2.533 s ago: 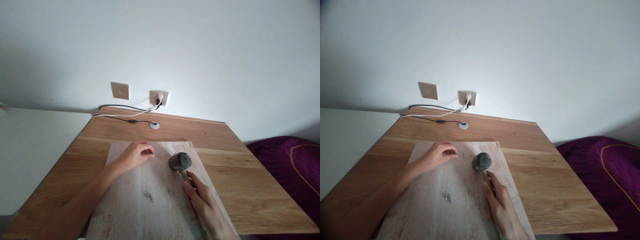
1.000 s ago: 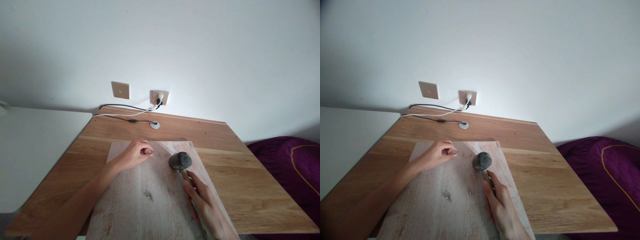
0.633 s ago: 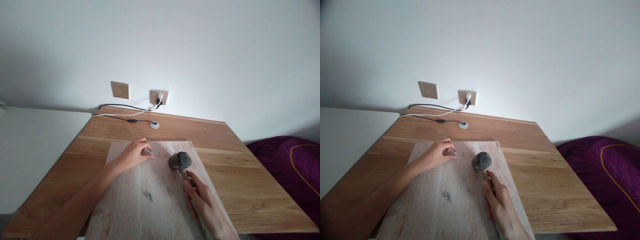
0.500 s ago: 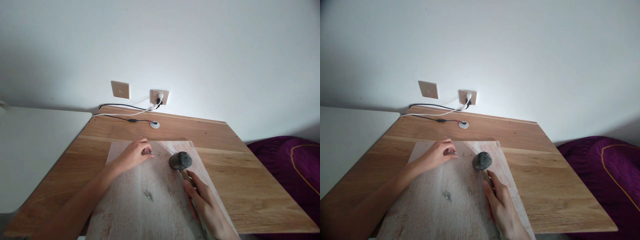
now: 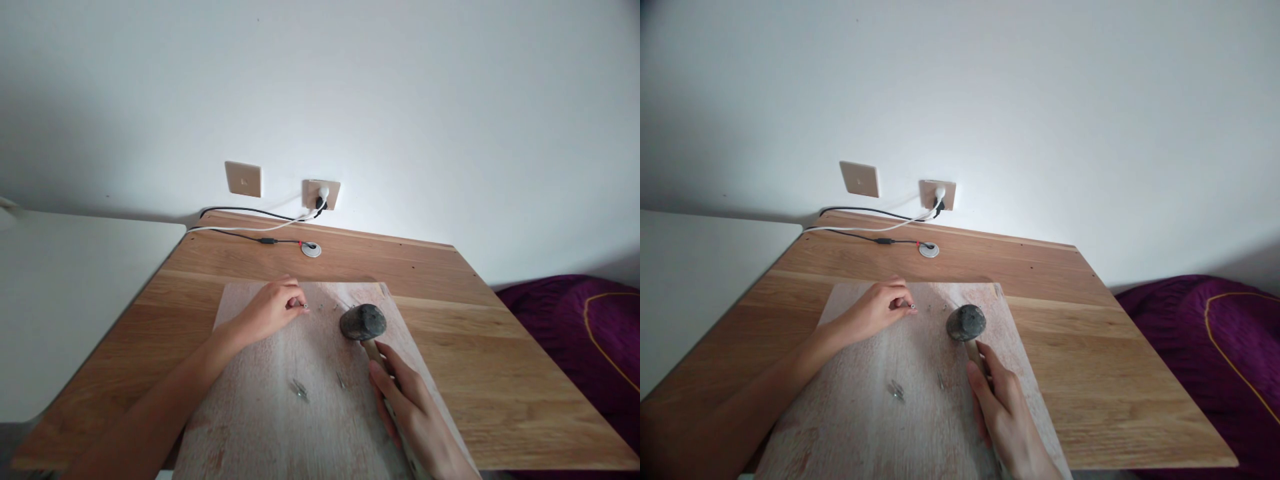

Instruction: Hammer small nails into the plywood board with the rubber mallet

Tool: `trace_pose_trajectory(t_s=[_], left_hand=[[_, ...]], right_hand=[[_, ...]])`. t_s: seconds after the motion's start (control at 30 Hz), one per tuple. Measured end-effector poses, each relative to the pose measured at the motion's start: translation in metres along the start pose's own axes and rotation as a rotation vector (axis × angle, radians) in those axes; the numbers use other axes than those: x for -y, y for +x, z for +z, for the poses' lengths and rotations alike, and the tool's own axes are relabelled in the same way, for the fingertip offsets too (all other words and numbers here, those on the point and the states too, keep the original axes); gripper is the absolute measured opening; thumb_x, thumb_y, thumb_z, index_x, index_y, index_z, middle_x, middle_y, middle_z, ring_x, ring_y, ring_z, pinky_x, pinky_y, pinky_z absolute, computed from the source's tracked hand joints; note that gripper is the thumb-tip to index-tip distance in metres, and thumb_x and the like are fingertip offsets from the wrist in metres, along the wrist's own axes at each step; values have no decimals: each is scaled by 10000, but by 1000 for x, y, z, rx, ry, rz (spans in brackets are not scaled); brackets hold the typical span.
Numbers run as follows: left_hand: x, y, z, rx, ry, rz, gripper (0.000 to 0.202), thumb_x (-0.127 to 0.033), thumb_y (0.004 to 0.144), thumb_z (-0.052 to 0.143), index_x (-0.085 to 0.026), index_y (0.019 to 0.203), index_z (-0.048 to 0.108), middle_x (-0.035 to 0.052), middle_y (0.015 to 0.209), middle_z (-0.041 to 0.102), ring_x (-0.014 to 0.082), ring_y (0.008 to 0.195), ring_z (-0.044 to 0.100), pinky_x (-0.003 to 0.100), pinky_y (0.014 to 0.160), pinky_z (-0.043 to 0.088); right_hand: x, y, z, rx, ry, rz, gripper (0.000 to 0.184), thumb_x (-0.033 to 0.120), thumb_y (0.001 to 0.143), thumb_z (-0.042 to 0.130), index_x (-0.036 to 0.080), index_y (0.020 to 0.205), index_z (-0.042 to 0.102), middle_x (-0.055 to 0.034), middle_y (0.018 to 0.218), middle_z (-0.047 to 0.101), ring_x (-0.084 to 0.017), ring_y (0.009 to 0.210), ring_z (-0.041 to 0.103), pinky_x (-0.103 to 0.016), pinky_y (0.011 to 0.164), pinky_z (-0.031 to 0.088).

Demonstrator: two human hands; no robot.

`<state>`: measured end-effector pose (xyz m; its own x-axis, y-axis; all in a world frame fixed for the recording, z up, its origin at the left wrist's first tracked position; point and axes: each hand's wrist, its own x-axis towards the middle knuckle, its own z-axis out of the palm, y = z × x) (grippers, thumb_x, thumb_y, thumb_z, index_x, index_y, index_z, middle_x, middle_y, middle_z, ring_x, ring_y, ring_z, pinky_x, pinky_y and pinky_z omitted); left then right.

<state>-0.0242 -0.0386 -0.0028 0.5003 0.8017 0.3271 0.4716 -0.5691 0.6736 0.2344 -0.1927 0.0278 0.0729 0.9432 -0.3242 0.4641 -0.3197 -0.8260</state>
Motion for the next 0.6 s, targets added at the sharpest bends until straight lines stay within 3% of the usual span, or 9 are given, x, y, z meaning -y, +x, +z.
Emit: trace_pose_trajectory(t_s=[0.4,0.6], left_hand=[[-1,0,-1,14,-7,18,194,-65,830,832,-165,741,691,-33,713,541,135,703,519,264,681,366],[-1,0,-2,31,-8,12,200,-69,838,822,-168,744,677,-38,702,526,143,718,513,268,697,363]], right_hand=[[-10,2,1,7,8,-13,796,707,1022,430,85,1517,455,75,497,527,-155,421,486,-263,442,401],[-9,3,1,16,-1,-35,797,728,1009,429,84,1476,485,75,482,520,-152,392,469,-259,408,377]])
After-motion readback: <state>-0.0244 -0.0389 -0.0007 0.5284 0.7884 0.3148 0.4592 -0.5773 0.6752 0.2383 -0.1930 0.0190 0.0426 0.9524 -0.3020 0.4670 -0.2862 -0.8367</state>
